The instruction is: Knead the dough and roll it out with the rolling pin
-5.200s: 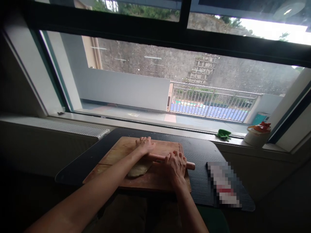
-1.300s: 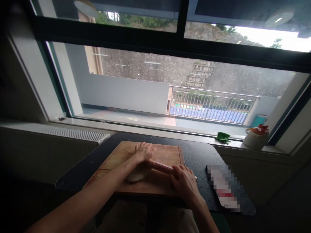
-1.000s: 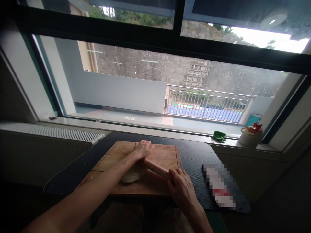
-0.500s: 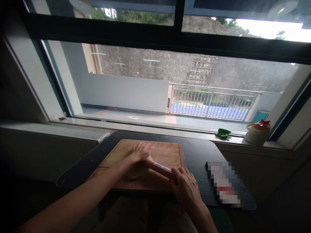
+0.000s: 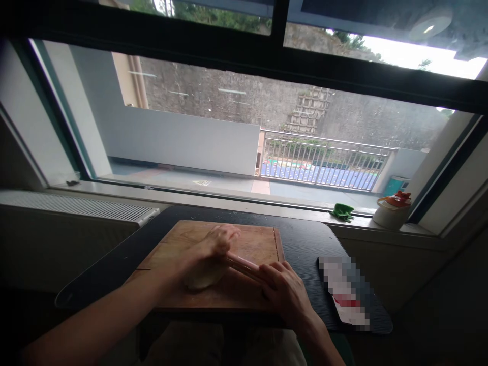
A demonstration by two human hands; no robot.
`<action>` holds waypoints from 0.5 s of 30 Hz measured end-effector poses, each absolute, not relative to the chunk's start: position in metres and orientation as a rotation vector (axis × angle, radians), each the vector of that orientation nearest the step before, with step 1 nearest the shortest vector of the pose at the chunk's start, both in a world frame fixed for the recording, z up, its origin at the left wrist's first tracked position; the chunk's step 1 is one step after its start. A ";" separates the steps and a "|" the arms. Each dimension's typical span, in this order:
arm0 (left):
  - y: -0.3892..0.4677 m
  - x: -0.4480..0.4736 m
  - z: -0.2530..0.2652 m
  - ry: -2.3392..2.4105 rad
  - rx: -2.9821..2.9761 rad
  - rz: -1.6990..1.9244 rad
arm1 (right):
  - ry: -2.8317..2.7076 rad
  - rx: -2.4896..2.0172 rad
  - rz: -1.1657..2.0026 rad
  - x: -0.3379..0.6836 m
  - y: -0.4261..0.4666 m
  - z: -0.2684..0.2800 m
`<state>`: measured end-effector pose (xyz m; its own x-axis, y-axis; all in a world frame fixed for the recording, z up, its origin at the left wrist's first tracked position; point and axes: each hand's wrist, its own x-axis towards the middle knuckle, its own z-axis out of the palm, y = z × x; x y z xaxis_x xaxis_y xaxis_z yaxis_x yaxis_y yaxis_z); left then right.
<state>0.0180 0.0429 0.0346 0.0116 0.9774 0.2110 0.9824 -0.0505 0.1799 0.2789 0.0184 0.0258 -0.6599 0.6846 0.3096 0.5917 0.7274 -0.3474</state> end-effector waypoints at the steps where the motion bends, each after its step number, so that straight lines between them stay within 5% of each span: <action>1: 0.029 0.017 0.033 -2.034 -2.304 -0.444 | -2.511 -0.957 0.304 0.278 0.021 0.027; 15: -0.095 -0.066 0.014 -1.832 -2.113 -0.637 | -2.451 -0.745 0.368 0.202 0.062 0.041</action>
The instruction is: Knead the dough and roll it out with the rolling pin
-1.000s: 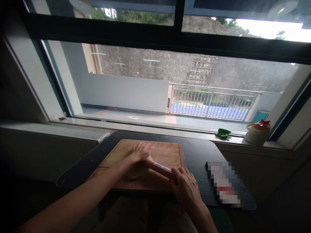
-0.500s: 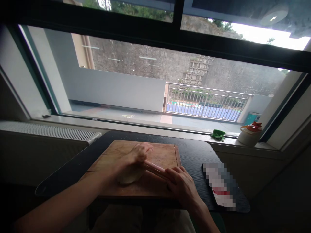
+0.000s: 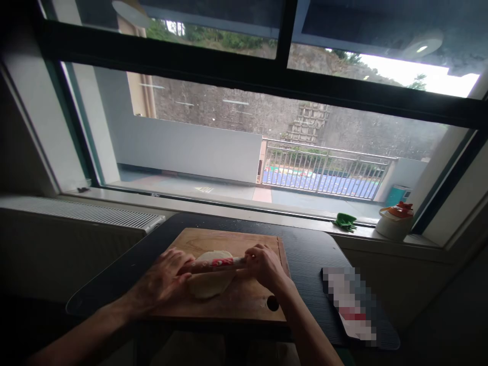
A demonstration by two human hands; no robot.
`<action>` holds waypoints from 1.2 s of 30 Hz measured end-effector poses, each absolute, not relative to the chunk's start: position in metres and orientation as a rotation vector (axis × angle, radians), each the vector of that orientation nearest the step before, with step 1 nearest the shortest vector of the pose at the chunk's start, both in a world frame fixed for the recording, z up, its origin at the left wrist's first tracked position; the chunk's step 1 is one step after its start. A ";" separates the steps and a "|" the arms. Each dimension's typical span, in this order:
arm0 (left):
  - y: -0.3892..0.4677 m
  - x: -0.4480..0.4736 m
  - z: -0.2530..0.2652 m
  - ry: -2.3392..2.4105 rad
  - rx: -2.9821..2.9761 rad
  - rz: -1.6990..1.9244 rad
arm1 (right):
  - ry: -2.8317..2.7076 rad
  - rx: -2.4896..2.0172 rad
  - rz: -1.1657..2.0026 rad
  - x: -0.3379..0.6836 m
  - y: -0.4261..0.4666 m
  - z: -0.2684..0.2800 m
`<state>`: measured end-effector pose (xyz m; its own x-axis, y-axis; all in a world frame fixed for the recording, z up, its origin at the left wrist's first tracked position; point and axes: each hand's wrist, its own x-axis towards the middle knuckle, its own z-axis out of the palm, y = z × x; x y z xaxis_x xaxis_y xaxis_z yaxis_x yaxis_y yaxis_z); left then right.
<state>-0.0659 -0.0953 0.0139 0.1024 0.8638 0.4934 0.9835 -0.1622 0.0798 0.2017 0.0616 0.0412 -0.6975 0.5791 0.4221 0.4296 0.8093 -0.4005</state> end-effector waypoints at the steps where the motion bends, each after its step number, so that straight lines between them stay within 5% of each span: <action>1: -0.104 -0.082 0.016 -1.882 -2.125 -0.610 | -2.472 -0.749 0.373 0.195 0.062 0.043; 7: -0.162 -0.147 0.010 -2.075 -2.031 -0.454 | -2.584 -0.885 0.332 0.123 0.051 0.033; 13: -0.151 -0.099 0.004 -2.087 -1.705 -0.388 | -2.400 -1.095 0.315 0.063 0.052 0.021; 36: -0.104 -0.050 0.009 -2.070 -1.698 -0.475 | -2.488 -1.188 0.224 0.055 0.060 0.026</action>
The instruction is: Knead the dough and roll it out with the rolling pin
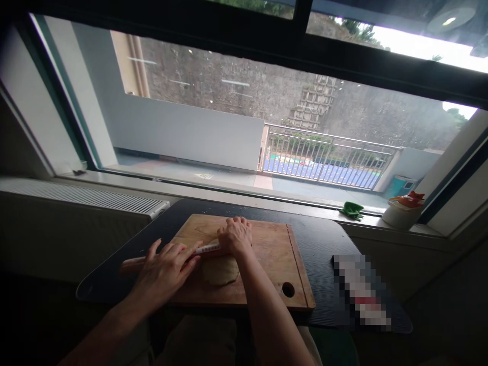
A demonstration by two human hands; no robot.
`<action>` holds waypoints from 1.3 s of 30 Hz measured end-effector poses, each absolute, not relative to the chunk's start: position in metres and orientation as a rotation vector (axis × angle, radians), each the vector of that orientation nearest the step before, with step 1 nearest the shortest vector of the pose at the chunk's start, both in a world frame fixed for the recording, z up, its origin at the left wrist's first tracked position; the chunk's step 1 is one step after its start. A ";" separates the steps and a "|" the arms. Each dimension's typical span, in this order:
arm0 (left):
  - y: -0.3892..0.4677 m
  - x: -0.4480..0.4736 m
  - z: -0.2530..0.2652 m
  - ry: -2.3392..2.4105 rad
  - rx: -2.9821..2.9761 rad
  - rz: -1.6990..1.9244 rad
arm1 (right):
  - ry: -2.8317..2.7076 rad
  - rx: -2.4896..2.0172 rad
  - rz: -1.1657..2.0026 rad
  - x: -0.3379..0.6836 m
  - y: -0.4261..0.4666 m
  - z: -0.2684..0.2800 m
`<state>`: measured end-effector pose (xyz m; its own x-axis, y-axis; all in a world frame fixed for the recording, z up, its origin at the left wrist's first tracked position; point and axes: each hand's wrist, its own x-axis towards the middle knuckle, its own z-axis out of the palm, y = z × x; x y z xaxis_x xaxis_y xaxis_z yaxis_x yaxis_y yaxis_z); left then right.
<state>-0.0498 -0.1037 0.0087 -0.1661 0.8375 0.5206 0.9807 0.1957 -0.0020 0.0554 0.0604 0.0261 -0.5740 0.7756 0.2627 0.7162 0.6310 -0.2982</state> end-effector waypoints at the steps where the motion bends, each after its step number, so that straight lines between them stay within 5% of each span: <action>1: -0.100 -0.051 0.008 -2.077 -1.693 -0.475 | -2.496 -1.198 0.229 0.050 0.066 0.027; 39: -0.084 -0.038 0.004 -2.031 -1.668 -0.478 | -2.470 -1.202 0.227 0.036 0.080 0.022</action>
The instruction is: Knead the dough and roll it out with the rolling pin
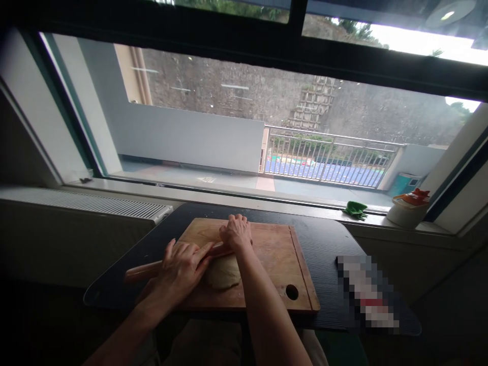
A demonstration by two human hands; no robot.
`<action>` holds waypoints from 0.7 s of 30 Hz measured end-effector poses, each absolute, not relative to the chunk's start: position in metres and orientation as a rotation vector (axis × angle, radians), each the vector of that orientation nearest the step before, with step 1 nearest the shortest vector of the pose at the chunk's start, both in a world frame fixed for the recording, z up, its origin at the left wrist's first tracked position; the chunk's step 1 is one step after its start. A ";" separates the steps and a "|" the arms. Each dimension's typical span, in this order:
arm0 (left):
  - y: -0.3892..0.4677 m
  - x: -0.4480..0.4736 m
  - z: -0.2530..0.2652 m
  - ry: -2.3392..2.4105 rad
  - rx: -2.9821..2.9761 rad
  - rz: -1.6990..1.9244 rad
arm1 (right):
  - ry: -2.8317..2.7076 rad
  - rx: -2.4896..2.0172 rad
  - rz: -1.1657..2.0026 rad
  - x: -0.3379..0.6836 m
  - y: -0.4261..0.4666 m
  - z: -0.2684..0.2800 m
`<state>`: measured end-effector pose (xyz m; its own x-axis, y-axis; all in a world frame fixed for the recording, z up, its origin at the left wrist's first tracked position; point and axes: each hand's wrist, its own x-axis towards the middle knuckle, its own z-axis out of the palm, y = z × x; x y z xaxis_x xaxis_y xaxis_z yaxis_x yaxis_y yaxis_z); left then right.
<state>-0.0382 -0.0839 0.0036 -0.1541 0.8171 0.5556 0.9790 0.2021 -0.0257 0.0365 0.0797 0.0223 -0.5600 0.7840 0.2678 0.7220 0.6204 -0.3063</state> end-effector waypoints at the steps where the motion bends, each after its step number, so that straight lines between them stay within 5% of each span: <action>1: -0.086 -0.036 0.002 -2.024 -1.666 -0.478 | -2.462 -1.211 0.231 0.041 0.076 0.022; 21: -0.073 -0.047 0.010 -2.045 -1.702 -0.480 | -2.477 -0.985 0.196 0.017 0.100 0.023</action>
<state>-0.0467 -0.0729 0.0097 -0.1502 0.8321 0.5340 0.9827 0.1847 -0.0113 0.0167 0.1000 0.0225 -0.6350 0.6796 0.3673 0.6133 0.7326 -0.2952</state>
